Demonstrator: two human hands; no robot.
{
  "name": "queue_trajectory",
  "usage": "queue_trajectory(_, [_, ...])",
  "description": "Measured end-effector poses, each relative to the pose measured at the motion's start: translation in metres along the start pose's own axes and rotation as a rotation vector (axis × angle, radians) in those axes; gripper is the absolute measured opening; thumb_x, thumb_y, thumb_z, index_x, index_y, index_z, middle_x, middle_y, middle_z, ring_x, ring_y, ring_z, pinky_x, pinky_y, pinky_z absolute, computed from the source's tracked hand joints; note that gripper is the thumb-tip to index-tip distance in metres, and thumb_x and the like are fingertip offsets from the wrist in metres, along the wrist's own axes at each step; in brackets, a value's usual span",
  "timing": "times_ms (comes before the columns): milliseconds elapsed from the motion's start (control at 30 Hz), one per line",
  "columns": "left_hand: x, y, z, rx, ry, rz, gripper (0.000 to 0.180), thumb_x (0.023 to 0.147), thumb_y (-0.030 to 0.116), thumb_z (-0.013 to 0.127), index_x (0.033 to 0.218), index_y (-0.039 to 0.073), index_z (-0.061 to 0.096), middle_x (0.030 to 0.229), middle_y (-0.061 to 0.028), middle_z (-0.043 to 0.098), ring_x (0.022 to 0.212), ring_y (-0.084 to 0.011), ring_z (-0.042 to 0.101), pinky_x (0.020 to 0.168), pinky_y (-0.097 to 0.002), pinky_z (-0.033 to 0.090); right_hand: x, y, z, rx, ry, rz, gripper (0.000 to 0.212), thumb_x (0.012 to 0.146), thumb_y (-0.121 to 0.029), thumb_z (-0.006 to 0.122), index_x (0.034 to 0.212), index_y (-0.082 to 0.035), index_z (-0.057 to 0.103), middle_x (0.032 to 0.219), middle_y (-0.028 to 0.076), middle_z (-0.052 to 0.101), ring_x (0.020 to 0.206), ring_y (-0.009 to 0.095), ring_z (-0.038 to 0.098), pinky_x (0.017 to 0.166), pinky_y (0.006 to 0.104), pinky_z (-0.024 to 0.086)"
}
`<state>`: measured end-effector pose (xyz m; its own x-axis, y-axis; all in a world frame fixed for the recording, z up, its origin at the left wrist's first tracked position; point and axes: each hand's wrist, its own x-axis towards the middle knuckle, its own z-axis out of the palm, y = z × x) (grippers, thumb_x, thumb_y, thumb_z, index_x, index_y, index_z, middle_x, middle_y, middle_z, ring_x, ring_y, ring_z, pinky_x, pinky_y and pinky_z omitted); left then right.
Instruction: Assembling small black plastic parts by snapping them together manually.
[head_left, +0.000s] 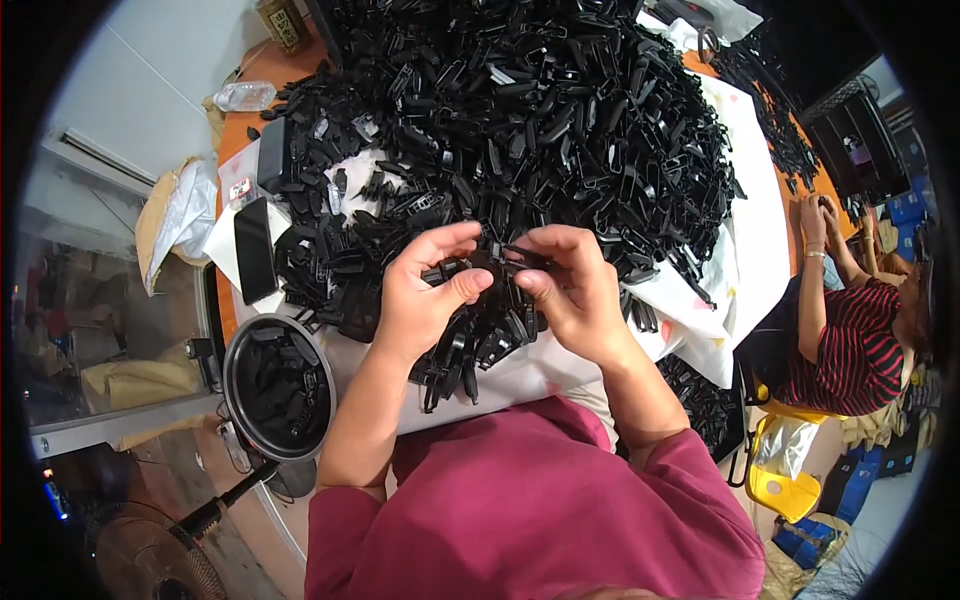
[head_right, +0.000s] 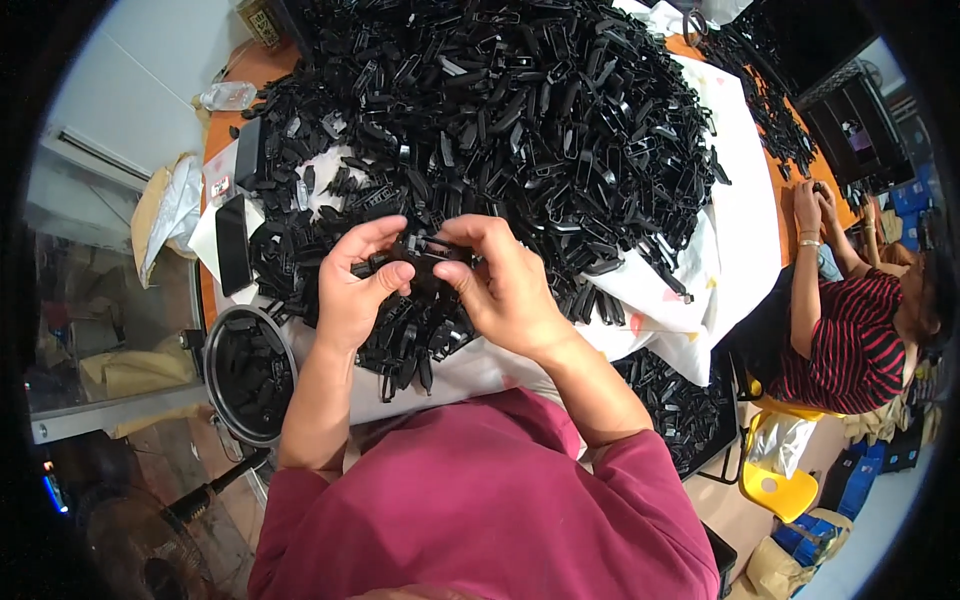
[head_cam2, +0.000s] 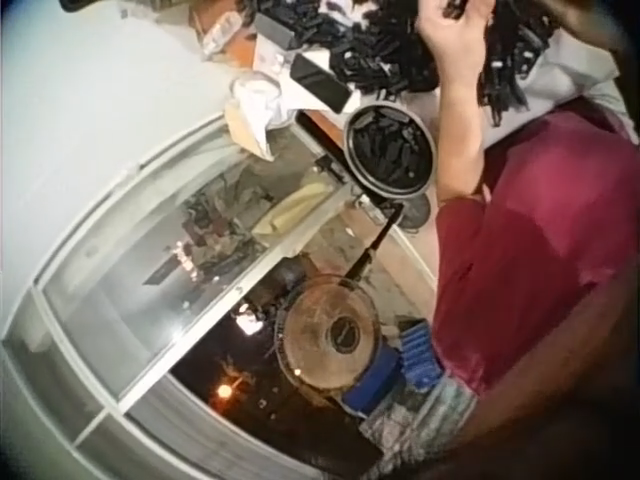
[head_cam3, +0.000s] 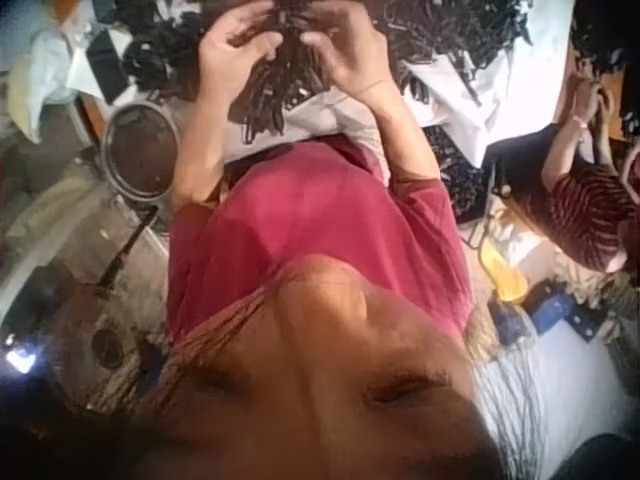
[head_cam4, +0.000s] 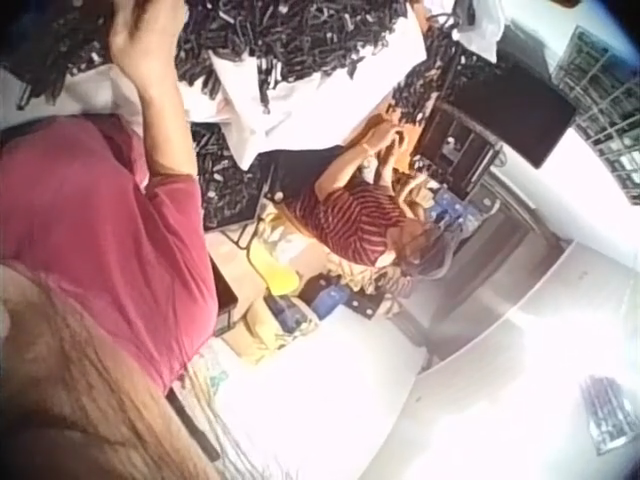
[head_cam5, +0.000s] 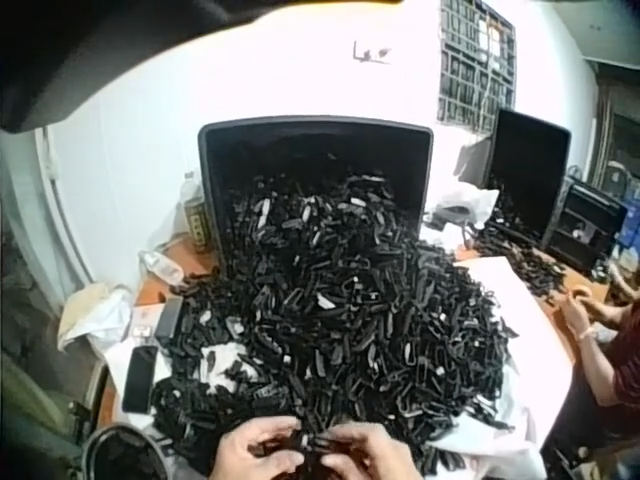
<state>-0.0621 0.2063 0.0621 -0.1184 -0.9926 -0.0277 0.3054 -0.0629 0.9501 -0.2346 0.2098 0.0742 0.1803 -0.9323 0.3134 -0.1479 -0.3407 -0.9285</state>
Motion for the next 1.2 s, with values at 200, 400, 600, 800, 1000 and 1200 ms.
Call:
queue_trajectory(200, [0.002,0.005,-0.004,0.494,-0.035,0.339,0.029,0.069,0.01,0.074,0.095,0.001,0.064,0.091,-0.0093,0.064,0.083,-0.0171,0.06,0.075,-0.0266,0.047,0.01,-0.006,-0.015,-0.329,-0.098,-0.315,0.029,0.074,0.004,0.062,0.103,0.0,0.059,0.089,0.012,0.06,0.074,0.022,0.058,0.061,0.0276,0.047])
queue_trajectory(400, [-0.006,0.004,-0.002,0.674,-0.047,0.488,0.028,0.069,0.007,0.073,0.094,0.001,0.064,0.089,-0.0099,0.063,0.078,-0.0173,0.06,0.069,-0.0259,0.048,0.002,0.001,-0.016,-0.555,-0.12,-0.546,0.041,0.065,0.007,0.064,0.105,-0.001,0.058,0.084,0.012,0.058,0.064,0.023,0.055,0.052,0.0298,0.046])
queue_trajectory(600, [-0.02,-0.021,0.017,-0.106,0.018,-0.01,0.035,0.082,0.012,0.063,0.114,-0.001,0.055,0.088,-0.0024,0.061,0.065,-0.0066,0.052,0.061,-0.0191,0.045,-0.014,0.009,0.008,-0.671,0.075,-0.524,0.04,0.064,0.004,0.066,0.103,-0.003,0.06,0.084,0.01,0.057,0.065,0.021,0.054,0.053,0.0289,0.045])
queue_trajectory(800, [-0.025,-0.02,0.005,-0.246,-0.021,-0.056,0.033,0.083,0.016,0.061,0.111,-0.002,0.054,0.097,-0.0111,0.061,0.065,-0.0122,0.055,0.06,-0.0234,0.047,-0.022,-0.002,0.015,0.309,-0.022,0.369,0.029,0.08,-0.006,0.065,0.104,0.004,0.054,0.085,0.007,0.062,0.069,0.008,0.057,0.06,0.0197,0.048])
queue_trajectory(1000, [-0.058,-0.008,-0.021,0.112,0.108,-0.031,0.029,0.081,0.007,0.058,0.109,-0.001,0.056,0.094,-0.0126,0.062,0.066,-0.0155,0.058,0.065,-0.0259,0.048,-0.024,0.017,0.019,0.001,-0.248,0.052,0.026,0.078,-0.013,0.067,0.098,0.001,0.059,0.087,0.01,0.063,0.077,0.015,0.061,0.068,0.027,0.049])
queue_trajectory(1200, [-0.125,0.018,-0.141,1.508,0.81,0.187,0.022,0.079,0.011,0.062,0.1,0.003,0.06,0.097,-0.0118,0.062,0.088,-0.0279,0.058,0.081,-0.0334,0.044,0.001,0.062,-0.009,-0.783,0.022,-0.023,0.014,0.074,-0.01,0.063,0.087,-0.003,0.062,0.079,0.013,0.06,0.07,0.031,0.059,0.061,0.0346,0.048])
